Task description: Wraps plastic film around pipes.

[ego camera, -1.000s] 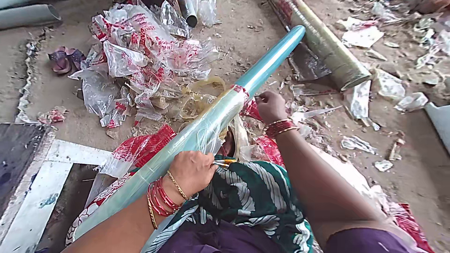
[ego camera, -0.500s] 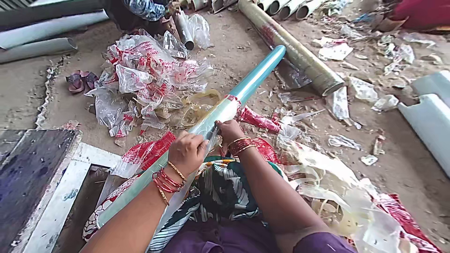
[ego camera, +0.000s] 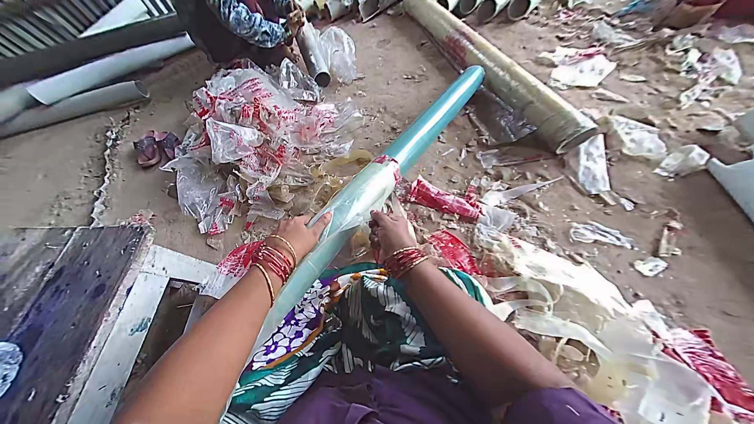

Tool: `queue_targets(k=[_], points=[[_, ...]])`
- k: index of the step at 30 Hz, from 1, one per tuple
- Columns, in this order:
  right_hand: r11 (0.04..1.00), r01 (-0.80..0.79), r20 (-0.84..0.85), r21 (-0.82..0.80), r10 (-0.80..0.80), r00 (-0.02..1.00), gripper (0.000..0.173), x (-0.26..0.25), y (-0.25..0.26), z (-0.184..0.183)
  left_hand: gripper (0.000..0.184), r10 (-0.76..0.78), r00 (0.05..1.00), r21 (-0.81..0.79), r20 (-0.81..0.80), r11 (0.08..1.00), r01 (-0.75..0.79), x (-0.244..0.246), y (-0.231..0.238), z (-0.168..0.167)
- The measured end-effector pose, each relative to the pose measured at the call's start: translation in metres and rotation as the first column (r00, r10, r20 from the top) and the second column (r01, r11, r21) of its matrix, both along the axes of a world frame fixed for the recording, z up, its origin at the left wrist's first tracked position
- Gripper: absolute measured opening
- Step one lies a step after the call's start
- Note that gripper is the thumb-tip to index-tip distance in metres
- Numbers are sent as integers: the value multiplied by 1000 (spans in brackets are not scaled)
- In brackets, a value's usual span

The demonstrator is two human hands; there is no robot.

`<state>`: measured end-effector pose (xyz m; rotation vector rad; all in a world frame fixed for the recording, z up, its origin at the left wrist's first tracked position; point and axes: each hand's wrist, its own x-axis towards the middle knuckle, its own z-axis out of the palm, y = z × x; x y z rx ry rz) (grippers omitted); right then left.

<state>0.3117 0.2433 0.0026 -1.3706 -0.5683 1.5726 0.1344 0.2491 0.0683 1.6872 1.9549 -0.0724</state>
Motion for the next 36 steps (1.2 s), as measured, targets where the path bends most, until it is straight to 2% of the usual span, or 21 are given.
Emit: queue_targets(k=[3, 4, 6, 7, 8, 9, 11, 15, 18, 21, 23, 27, 31, 34, 36], points=[[999, 8, -19, -31, -9, 1000, 36, -1, -4, 3, 70, 28, 1000, -10, -14, 1000, -28, 1, -1, 1], [1000, -25, 24, -10, 25, 999, 37, 2, -4, 4, 70, 31, 999, 0, -16, 1000, -31, 0, 0, 0], [990, -115, 252, 85, 90, 963, 39, 14, -7, 2, 71, 30, 999, 5, -11, 1000, -30, -3, 2, 3], [981, -148, 404, 124, 86, 911, 43, 26, -8, 1, 71, 20, 1000, 3, -15, 1000, -20, -5, 4, 3], [978, -156, 501, 142, 65, 863, 47, 39, -8, 0, 71, 2, 1000, -5, -20, 1000, -2, -7, 6, 2], [984, -132, 512, 117, 54, 857, 52, 51, -1, -2, 69, -22, 999, -3, -31, 1000, 22, -7, 7, 1], [998, -49, 442, 25, 32, 896, 62, 65, 26, -11, 63, -68, 996, 55, -62, 996, 71, -2, 1, -1], [993, -75, 431, -94, 108, 896, 73, 61, 80, -12, 63, -68, 986, 37, -155, 997, 75, 15, -13, 5], [990, -96, 450, -107, 134, 883, 65, 50, 99, -19, 61, -64, 982, 13, -175, 998, 67, 17, -13, 7], [997, -69, 433, -30, 75, 898, 53, 50, 94, -44, 61, -54, 983, 15, -174, 998, 57, 17, -13, 6], [995, -100, 404, -18, 99, 909, 49, 60, 89, -46, 62, -49, 982, 5, -183, 999, 50, 19, -12, 6], [980, -147, 296, 135, 102, 950, 29, 70, 88, -43, 60, -45, 981, 10, -191, 999, 47, 20, -11, 7], [977, -128, 251, 170, 83, 964, 26, 66, 88, -48, 60, -42, 990, 32, -135, 998, 47, 12, -7, 3], [984, -75, 290, 165, 24, 957, 25, 63, 84, -48, 59, -41, 996, 21, -78, 999, 43, 7, -1, 3], [989, -10, 244, 148, -27, 969, 22, 57, 79, -43, 57, -47, 997, 20, -64, 999, 48, 2, 3, 3]])
